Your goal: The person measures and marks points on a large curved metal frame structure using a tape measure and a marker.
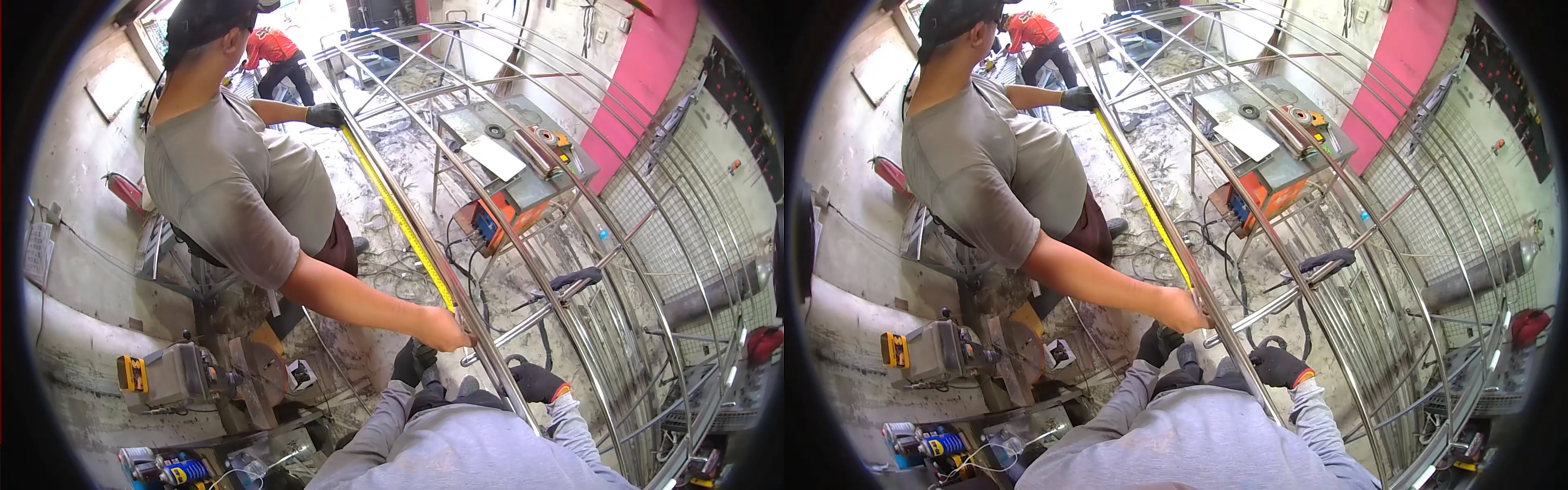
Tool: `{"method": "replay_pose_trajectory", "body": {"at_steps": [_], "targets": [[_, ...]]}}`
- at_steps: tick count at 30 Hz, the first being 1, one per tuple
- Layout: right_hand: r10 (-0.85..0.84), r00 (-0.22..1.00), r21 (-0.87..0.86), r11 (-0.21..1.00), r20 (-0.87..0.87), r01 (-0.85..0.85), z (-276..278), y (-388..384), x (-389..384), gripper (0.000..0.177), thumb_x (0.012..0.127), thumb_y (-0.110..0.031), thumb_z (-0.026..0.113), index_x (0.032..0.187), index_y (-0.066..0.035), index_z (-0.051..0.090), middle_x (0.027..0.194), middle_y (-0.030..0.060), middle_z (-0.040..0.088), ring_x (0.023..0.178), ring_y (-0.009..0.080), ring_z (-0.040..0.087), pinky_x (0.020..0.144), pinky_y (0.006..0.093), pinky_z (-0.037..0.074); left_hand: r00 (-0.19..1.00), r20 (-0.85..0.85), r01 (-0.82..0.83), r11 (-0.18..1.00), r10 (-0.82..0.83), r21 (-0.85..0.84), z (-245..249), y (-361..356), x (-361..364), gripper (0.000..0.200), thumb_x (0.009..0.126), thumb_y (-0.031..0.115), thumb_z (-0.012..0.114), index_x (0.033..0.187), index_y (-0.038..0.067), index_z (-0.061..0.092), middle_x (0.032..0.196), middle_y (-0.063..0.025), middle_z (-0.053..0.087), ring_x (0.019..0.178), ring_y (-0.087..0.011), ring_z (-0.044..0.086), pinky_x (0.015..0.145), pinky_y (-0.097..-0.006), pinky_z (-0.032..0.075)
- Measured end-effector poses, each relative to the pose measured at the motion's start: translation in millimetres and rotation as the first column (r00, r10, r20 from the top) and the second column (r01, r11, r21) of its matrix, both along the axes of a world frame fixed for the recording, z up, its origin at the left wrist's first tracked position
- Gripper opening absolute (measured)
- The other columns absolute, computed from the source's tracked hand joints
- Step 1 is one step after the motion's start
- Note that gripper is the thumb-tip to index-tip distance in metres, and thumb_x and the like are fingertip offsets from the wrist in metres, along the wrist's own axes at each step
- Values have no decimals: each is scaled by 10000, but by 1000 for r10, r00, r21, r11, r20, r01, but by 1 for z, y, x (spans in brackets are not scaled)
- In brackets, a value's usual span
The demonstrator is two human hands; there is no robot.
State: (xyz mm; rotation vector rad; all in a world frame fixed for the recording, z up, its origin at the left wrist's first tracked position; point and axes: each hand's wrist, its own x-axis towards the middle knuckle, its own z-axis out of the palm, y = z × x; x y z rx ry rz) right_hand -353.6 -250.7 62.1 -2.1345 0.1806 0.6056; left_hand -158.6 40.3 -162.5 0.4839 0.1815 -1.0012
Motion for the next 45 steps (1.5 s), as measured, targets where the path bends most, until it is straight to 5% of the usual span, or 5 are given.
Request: {"method": "replay_pose_trajectory", "body": {"at_steps": [7,10,12,21,45], "targets": [[-31,994,25,999,-103,33,4,1,2,282,886,-216,662,1090,-38,741,906,205,746,768,301,710,714,393,546,999,0,-47,971,48,236,17,-3,-2,362,1080,460,487,1072,137,652,833,-1,670,778,-195,654,797,-384,552],[-22,996,19,1000,-90,24,-3,-1,0,291,889,-221,668,1103,-40,745,914,197,751,769,275,711,716,380,547,999,-30,21,995,-24,-94,8,0,1,369,1077,462,491,1061,134,658,821,-9,673,775,-193,657,796,-378,554],[-31,995,29,999,-98,34,-3,0,-1,296,892,-226,671,1110,-41,746,916,194,753,771,266,711,719,375,547,1000,-4,-25,983,26,181,29,-3,-2,375,1076,472,489,1050,136,652,806,-2,662,764,-192,655,777,-367,551],[-6,994,20,1000,-108,8,-2,-1,0,291,885,-223,689,1102,-40,748,919,190,757,785,259,714,727,376,544,998,-30,-35,954,46,296,40,-9,-2,374,1082,491,469,951,167,603,713,42,560,712,-169,606,723,-349,521],[-57,993,33,998,-103,61,6,3,2,312,876,-234,722,1117,-38,746,933,176,766,793,255,720,731,371,544,996,-83,-19,995,27,99,47,-10,-2,286,1069,422,511,917,182,540,667,87,341,614,-101,361,601,-287,329]]}}
